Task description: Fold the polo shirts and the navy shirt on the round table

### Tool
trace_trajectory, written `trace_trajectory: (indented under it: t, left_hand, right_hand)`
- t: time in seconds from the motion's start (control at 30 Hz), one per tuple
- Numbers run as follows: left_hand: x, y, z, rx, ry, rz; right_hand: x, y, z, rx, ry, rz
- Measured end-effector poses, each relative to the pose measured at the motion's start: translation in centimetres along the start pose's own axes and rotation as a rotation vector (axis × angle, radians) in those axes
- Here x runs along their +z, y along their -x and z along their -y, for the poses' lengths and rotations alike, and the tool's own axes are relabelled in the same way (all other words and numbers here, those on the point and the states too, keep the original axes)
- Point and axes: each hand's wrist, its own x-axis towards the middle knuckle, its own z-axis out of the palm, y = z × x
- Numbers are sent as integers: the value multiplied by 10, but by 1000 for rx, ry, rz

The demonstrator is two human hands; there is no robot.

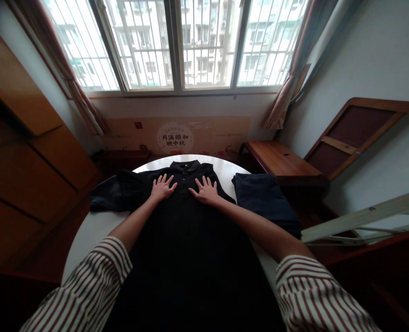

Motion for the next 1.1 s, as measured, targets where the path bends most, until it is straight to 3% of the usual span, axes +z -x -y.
trace_trajectory:
  t: [0.27,0.33,0.47,0.6,0.67,0.73,0.8,0.9,1.03,1.1]
  left_hand:
    - [-2,2,-2,7,29,-31]
    - [-6,9,-6,14,49,-115]
    - [-26,31,1,30,42,-296]
    - [-63,54,42,-314,51,-416]
    - [-80,62,68,-475,86,-409]
    - [-92,66,88,-518,122,-365]
    - [-99,66,99,-482,148,-341]
    - [-106,59,95,-334,157,-380]
    - [-103,46,61,-13,164,-428]
    - [-90,41,39,206,179,-330]
  right_hand:
    - [-19,-18,0,266,-63,15]
    - [-22,-9,10,177,-36,-11]
    - [-21,41,39,-184,10,-67]
    - [-11,110,47,-361,-43,-8]
    - [-3,140,44,-396,-77,58]
    - [7,160,39,-426,-100,68]
    - [15,171,36,-443,-105,13]
    - [20,175,36,-434,-107,-61]
    - [21,173,38,-417,-95,-78]
    - [22,174,38,-415,-89,-80]
